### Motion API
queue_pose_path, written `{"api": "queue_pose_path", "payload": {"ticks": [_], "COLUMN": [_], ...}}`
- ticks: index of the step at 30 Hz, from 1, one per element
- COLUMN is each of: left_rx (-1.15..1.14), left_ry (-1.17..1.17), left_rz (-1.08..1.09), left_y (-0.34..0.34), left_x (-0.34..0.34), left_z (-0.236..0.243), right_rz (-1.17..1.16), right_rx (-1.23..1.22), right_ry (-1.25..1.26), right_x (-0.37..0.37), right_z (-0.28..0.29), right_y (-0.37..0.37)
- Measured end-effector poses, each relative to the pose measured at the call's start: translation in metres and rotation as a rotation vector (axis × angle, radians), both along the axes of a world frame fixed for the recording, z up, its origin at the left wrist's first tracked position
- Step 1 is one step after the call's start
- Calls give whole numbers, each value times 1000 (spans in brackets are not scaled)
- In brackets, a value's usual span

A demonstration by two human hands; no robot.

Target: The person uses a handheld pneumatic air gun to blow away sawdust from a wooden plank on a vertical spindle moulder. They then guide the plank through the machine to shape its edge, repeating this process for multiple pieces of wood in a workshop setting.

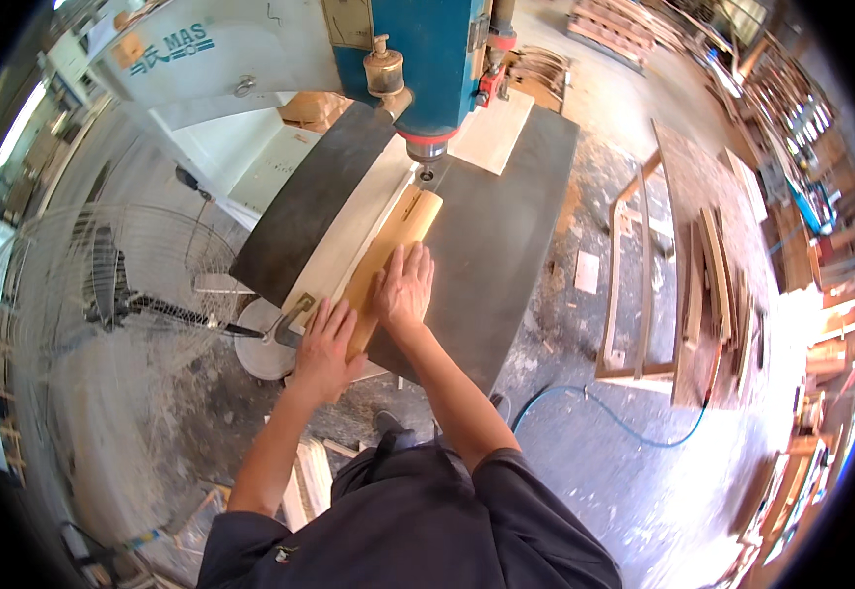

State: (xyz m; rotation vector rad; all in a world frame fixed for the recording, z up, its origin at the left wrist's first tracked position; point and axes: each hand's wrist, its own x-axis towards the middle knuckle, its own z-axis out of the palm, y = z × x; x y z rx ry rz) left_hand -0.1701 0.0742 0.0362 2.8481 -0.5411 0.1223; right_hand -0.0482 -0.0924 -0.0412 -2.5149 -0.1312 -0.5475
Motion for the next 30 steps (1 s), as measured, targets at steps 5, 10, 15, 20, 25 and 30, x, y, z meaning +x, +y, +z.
{"api": "queue_pose_path", "payload": {"ticks": [5,10,15,20,25,30], "left_rx": [-72,-152,-187,-209,-193,-196], "left_ry": [-60,-243,-307,-309,-309,-310], "left_rz": [-69,-137,-169,-166,-157,-162], "left_y": [39,45,38,33,30,30], "left_x": [-40,-30,-8,2,6,10], "left_z": [-14,-31,-39,-38,-37,-36], "right_rz": [-89,-124,-134,-130,-129,-130], "right_rx": [-71,-114,-96,-82,-89,-105], "right_ry": [48,96,104,98,106,110], "right_x": [2,12,38,48,51,55], "right_z": [5,2,-1,-5,-4,-2], "right_y": [18,20,9,5,4,2]}}
